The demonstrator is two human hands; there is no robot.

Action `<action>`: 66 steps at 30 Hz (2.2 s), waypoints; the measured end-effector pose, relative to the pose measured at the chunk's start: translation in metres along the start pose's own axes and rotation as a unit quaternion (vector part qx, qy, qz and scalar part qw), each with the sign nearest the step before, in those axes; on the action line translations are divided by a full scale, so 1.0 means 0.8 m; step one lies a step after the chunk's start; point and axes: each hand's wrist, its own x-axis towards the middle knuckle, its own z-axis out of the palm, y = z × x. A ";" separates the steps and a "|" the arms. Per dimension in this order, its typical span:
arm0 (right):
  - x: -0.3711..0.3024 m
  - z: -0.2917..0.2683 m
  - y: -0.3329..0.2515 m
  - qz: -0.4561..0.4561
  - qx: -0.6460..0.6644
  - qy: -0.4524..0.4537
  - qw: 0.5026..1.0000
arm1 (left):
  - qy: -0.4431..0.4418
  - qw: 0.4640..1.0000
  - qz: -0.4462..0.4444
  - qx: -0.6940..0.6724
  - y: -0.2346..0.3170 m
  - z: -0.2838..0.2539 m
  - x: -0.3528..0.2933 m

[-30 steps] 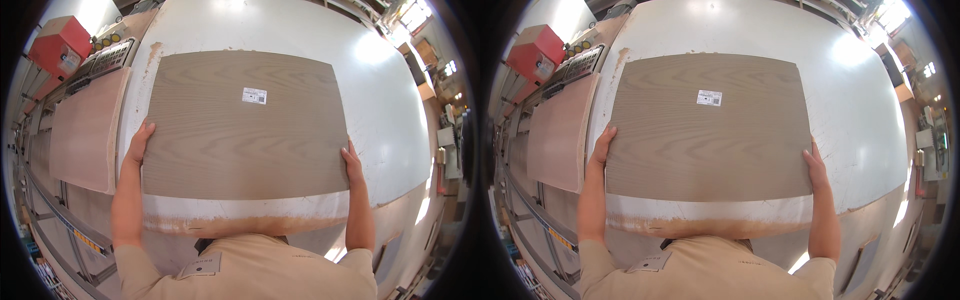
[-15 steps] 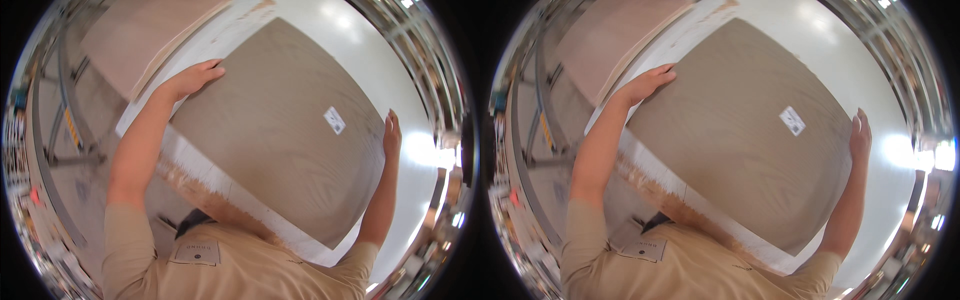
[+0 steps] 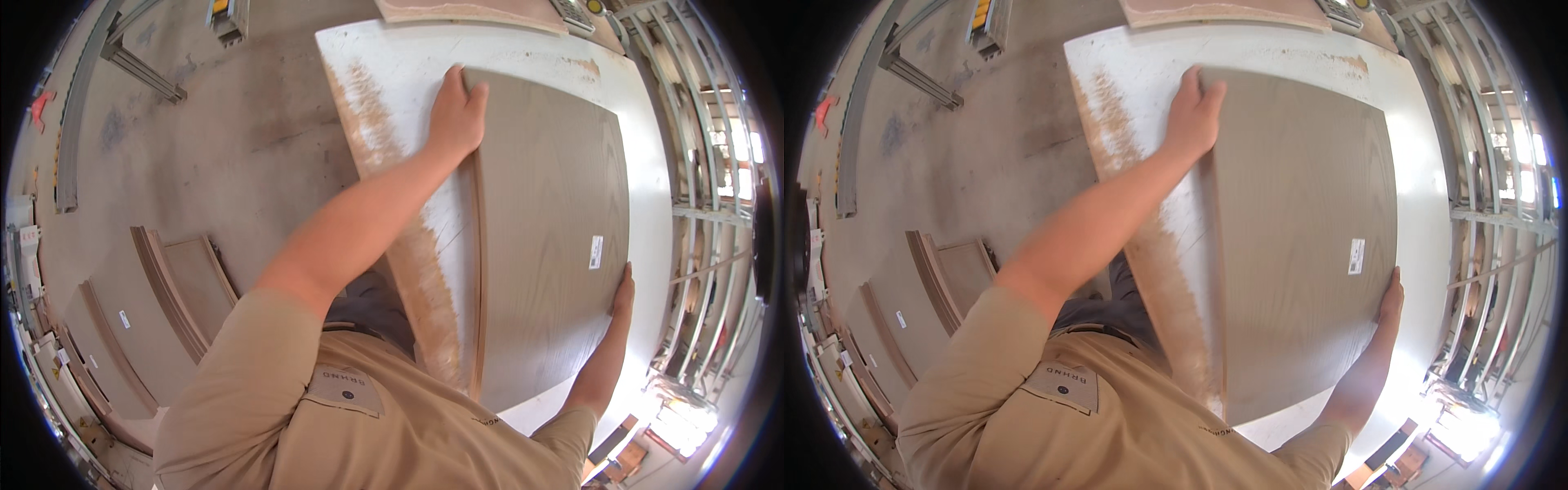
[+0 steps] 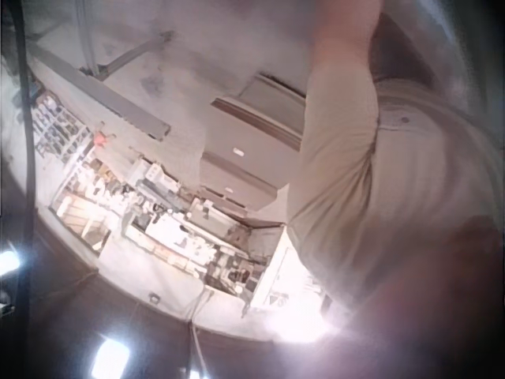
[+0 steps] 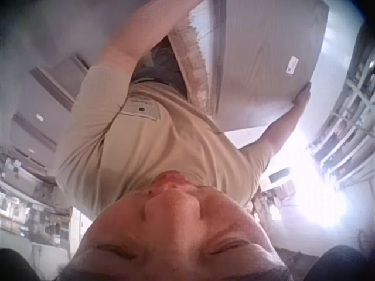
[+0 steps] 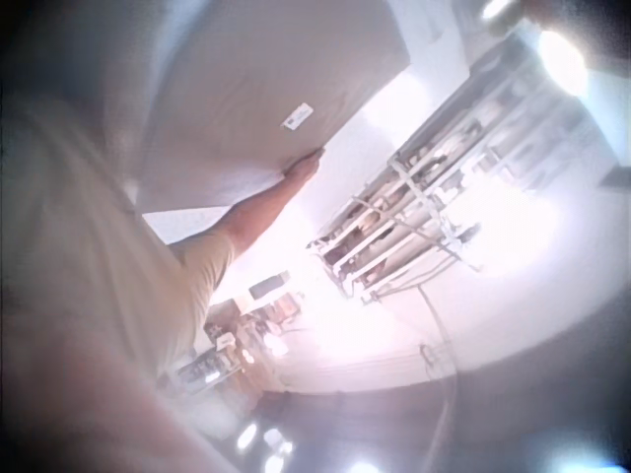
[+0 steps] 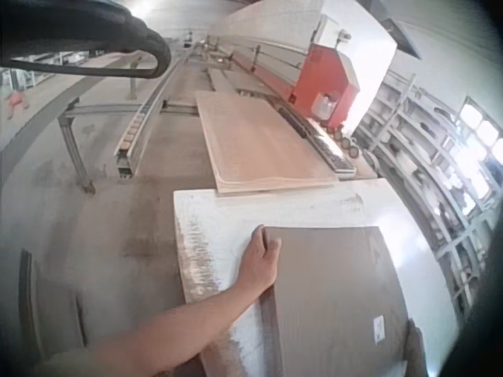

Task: The person repeatedly picks up flat rectangular panels from a workbench and stacks them on the floor. The person handles the panels one at a time, aligning them before placing them down.

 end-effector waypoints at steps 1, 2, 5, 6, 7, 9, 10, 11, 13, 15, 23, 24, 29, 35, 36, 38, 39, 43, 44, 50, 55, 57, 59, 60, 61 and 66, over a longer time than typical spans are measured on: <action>-0.016 0.004 0.003 0.017 -0.015 0.019 1.000 | -0.028 0.999 -0.006 0.023 0.009 0.000 0.013; -0.034 0.008 0.004 0.027 -0.035 0.028 0.999 | -0.028 0.997 -0.005 0.069 0.018 -0.003 0.019; -0.090 0.018 0.003 0.049 -0.076 0.054 0.994 | -0.020 0.987 0.070 0.142 0.041 -0.035 -0.017; -0.107 0.023 0.002 0.057 -0.071 0.062 0.994 | -0.030 0.984 0.109 0.139 0.041 -0.056 -0.054; -0.119 0.029 0.000 0.031 -0.071 0.045 0.996 | -0.032 0.978 0.162 0.130 0.038 -0.076 -0.095; -0.144 0.037 0.000 0.088 -0.043 0.063 0.993 | -0.058 0.995 0.083 0.016 0.027 -0.138 -0.213; -0.155 0.043 0.000 0.101 -0.032 0.056 0.993 | -0.100 0.994 -0.002 -0.049 0.022 -0.173 -0.270; -0.164 0.044 0.001 0.108 -0.018 0.046 0.993 | -0.125 0.959 -0.166 -0.194 0.019 -0.196 -0.325; -0.185 0.050 0.005 0.043 -0.077 0.048 0.995 | -0.166 0.854 -0.339 -0.357 0.024 -0.237 -0.414; -0.214 0.057 0.007 -0.029 -0.162 0.037 0.986 | -0.240 0.792 -0.406 -0.389 0.041 -0.250 -0.457; -0.409 0.118 -0.044 -0.004 0.038 -0.061 0.997 | -0.014 0.862 -0.401 -0.310 0.148 -0.179 -0.404; -0.431 0.110 -0.049 0.011 0.061 -0.080 0.995 | 0.013 0.870 -0.379 -0.314 0.159 -0.173 -0.396; -0.372 -0.072 -0.049 0.019 -0.015 0.034 0.999 | -0.114 0.893 -0.381 -0.211 0.167 -0.088 -0.326; 0.119 -0.091 -0.035 -0.171 -0.008 -0.120 0.978 | 0.018 0.916 -0.340 -0.213 0.127 -0.155 -0.274; 0.163 -0.064 -0.044 -0.083 0.031 -0.165 0.982 | 0.028 0.922 -0.339 -0.185 0.124 -0.176 -0.273; 0.207 -0.038 -0.062 -0.054 0.100 -0.283 0.952 | 0.019 0.928 -0.331 -0.172 0.120 -0.184 -0.268; 0.210 -0.028 -0.073 -0.059 0.183 -0.372 0.908 | 0.008 0.928 -0.323 -0.184 0.119 -0.182 -0.266; 0.175 0.002 -0.123 -0.049 0.199 -0.357 0.911 | -0.021 0.935 -0.301 -0.187 0.111 -0.187 -0.263; 0.166 0.007 -0.130 -0.040 0.172 -0.333 0.926 | -0.023 0.937 -0.293 -0.188 0.107 -0.190 -0.264; 0.114 0.014 -0.200 -0.051 0.136 -0.370 0.918 | 0.011 0.899 -0.285 -0.332 0.084 -0.215 -0.307; 0.020 -0.042 -0.204 -0.015 0.202 -0.309 0.929 | 0.012 0.870 -0.361 -0.336 0.075 -0.184 -0.292; 0.002 -0.062 -0.192 -0.007 0.226 -0.270 0.936 | -0.019 0.878 -0.382 -0.290 0.073 -0.174 -0.269; -0.004 -0.082 -0.178 -0.050 0.226 -0.280 0.932 | -0.018 0.890 -0.385 -0.245 0.074 -0.168 -0.261; -0.006 -0.085 -0.176 -0.055 0.220 -0.278 0.934 | -0.009 0.898 -0.383 -0.216 0.075 -0.172 -0.264; -0.009 -0.088 -0.176 -0.032 0.199 -0.271 0.941 | -0.003 0.898 -0.400 -0.181 0.080 -0.175 -0.269; -0.059 -0.040 -0.222 -0.089 0.119 -0.277 0.949 | 0.076 0.916 -0.352 -0.176 0.129 -0.251 -0.359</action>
